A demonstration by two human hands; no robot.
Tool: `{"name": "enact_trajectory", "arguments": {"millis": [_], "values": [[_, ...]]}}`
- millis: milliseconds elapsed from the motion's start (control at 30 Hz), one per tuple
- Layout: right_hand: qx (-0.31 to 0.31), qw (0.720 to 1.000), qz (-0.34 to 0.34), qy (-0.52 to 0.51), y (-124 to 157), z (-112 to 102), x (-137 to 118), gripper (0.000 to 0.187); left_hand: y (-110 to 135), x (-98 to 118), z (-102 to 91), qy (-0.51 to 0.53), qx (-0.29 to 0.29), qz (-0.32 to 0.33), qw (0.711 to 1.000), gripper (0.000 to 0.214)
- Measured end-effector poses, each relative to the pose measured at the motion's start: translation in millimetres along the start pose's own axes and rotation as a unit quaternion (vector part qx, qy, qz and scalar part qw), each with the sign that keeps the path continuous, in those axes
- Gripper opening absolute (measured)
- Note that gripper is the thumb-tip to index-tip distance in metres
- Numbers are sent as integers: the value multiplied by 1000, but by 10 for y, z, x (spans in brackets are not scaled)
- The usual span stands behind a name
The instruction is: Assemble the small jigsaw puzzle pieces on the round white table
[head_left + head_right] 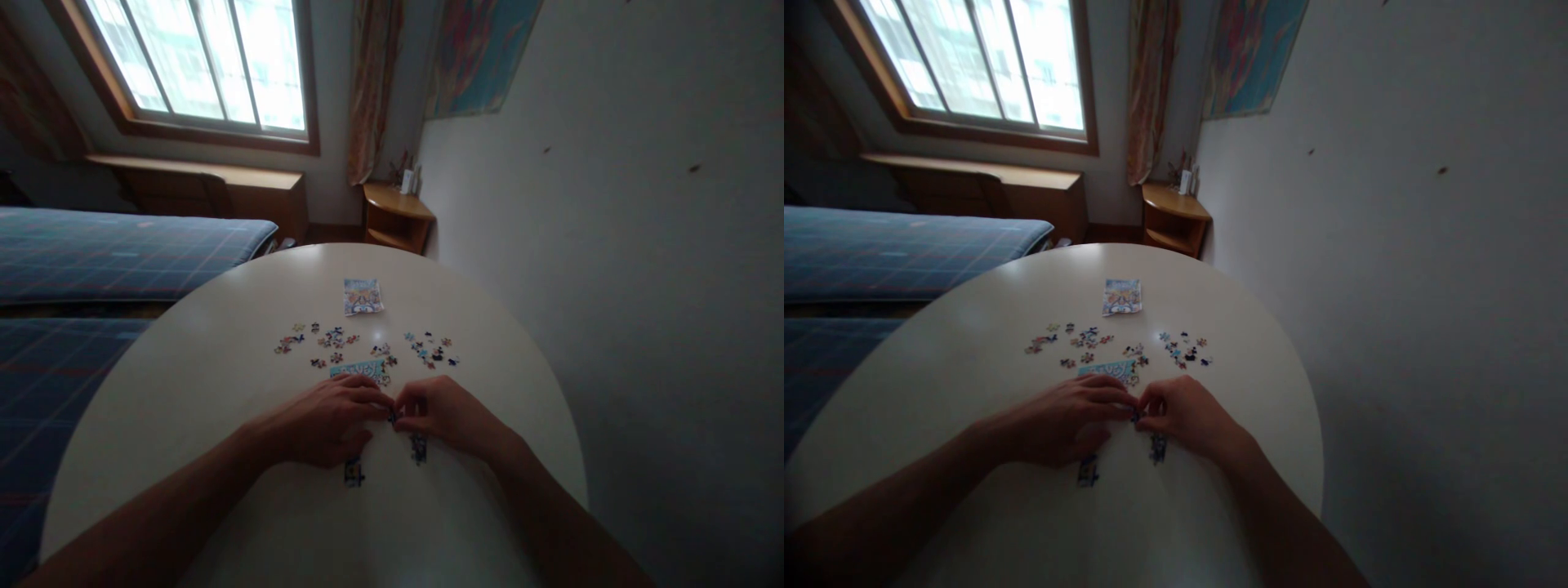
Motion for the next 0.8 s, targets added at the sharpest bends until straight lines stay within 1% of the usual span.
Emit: {"name": "enact_trajectory", "arguments": {"millis": [100,167,300,400,500,633,700,800], "values": [[-5,1000,-6,9,-5,-3,10,8,-4,-3,2,0,-6,0,1000,49],[-11,1000,-23,17,-10,-12,17,6,-4,-7,8,1,-10,0,1000,50],[-23,998,-64,8,-13,-36,27,9,0,-12,24,6,-2,-3,1000,51],[-34,996,-76,-6,-3,-47,22,9,1,-10,25,13,2,-9,1000,53],[-31,997,-70,6,10,-70,17,10,4,-7,19,11,3,-5,1000,52],[7,998,-40,40,22,-173,55,17,16,-7,23,-10,3,13,1000,51],[17,998,-45,48,27,-235,85,16,21,-6,28,-19,2,16,1000,51],[5,997,-63,45,32,-278,120,14,20,2,26,-25,-6,14,1000,51]]}}
Point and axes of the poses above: each hand's wrist, its own y-axis away from the middle knuckle, its own z-axis out of the palm, x = y × z, the point moved 1 cm from there along -y, towards the middle knuckle, and after that the axes turned 15 degrees about -y, right-handed, at the moved point
